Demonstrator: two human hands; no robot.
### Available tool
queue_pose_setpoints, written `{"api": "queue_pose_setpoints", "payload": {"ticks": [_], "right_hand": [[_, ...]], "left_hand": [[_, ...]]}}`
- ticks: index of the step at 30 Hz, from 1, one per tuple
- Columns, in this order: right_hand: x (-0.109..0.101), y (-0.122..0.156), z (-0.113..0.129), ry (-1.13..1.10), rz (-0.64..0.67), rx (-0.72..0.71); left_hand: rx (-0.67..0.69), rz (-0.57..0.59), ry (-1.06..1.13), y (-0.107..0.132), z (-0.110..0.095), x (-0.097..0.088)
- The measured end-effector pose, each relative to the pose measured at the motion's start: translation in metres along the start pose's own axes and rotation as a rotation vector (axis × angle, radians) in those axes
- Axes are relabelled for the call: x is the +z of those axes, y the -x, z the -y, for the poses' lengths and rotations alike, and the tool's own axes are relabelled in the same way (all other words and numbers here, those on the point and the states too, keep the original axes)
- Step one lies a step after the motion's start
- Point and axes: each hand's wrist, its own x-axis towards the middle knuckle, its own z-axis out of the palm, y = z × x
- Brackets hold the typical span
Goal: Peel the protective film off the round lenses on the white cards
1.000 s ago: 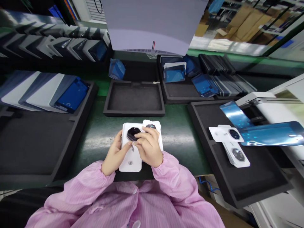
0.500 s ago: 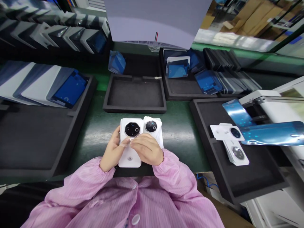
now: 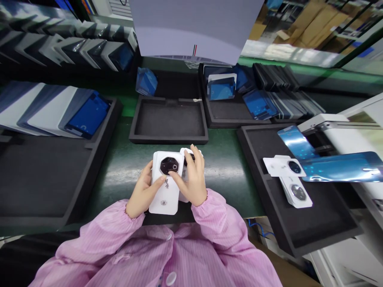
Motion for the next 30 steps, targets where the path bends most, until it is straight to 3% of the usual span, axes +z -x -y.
{"api": "queue_pose_setpoints", "payload": {"ticks": [5, 7, 11, 13, 15, 17, 20, 23, 26, 30], "right_hand": [[-0.002, -0.002, -0.002, -0.109, 0.032, 0.132], [-0.005, -0.004, -0.006, -0.196, -0.068, 0.18], [-0.018, -0.01, -0.027, -0.458, -0.427, 0.371], [-0.027, -0.012, -0.04, -0.511, -0.493, 0.442], [-0.031, -0.012, -0.049, -0.51, -0.407, 0.49], [-0.029, -0.011, -0.053, -0.432, -0.236, 0.514], [-0.02, -0.01, -0.052, -0.087, -0.045, 0.437], [-0.011, -0.009, -0.04, 0.194, -0.073, 0.27], [-0.006, -0.009, -0.022, 0.095, -0.176, 0.119], [0.0, -0.006, -0.003, -0.126, -0.065, 0.097]], "left_hand": [[0.006, 0.014, 0.014, 0.0, 0.002, 0.0], [0.02, 0.0, 0.02, -0.001, 0.002, 0.0], [0.02, -0.052, 0.048, -0.003, 0.001, -0.002], [0.007, -0.063, 0.082, -0.003, 0.001, -0.002], [-0.01, -0.068, 0.109, -0.004, 0.0, -0.002], [-0.019, -0.068, 0.129, -0.004, -0.001, -0.002], [-0.017, -0.049, 0.135, -0.004, -0.002, -0.001], [-0.021, -0.035, 0.102, -0.004, -0.002, 0.0], [-0.009, -0.035, 0.046, -0.002, 0.001, 0.001], [0.008, -0.024, -0.062, 0.001, 0.005, 0.003]]}}
